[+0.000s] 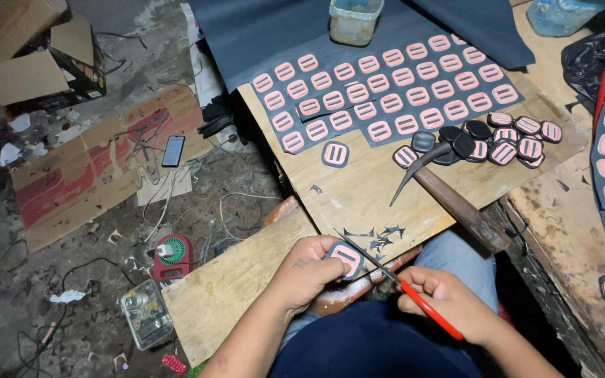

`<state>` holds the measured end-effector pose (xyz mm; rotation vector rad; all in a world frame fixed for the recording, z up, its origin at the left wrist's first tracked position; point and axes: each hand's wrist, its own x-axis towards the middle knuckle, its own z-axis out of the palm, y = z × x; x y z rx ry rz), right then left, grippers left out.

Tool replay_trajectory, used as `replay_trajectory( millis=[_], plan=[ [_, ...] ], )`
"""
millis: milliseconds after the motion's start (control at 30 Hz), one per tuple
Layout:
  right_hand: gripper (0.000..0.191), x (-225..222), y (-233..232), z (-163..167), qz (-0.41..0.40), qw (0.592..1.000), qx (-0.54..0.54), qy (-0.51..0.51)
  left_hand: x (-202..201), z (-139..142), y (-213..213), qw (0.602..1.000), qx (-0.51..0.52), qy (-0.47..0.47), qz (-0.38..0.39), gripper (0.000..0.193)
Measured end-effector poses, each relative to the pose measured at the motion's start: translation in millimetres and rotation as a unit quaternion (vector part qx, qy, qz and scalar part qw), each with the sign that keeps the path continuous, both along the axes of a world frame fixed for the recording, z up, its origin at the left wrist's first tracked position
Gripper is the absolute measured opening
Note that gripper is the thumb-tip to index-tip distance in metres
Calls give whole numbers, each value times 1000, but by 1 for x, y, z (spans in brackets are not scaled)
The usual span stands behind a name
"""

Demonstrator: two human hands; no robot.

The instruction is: The person uses a hammer and a curved metal tool to press and separate small pink and black rectangular pieces on a wooden board. They then use red-handled scissors to cut individual pieces from a strip of similar material, placing the cut pieces on the board.

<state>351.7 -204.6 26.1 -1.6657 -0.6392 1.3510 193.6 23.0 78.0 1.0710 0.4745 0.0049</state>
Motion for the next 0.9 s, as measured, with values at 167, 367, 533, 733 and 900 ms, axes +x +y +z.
replay_trajectory(
  millis=[167,367,533,733,900],
  plan=[
    [17,7,-7,0,-7,1000,-25,-12,2,-11,1,1000,15,2,-20,25],
    [22,10,-12,-20,-157,987,-19,41,26,-24,9,998,45,-9,32,39],
    [31,12,-14,-32,-217,970,49,101,79,-17,39,983,81,-68,151,45],
    [60,-5,-15,-6,-92,953,252,141,81,-10,26,987,65,-24,142,26],
    [72,-11,0,9,-19,925,294,240,53,-9,-28,994,-108,10,-17,17]
  ],
)
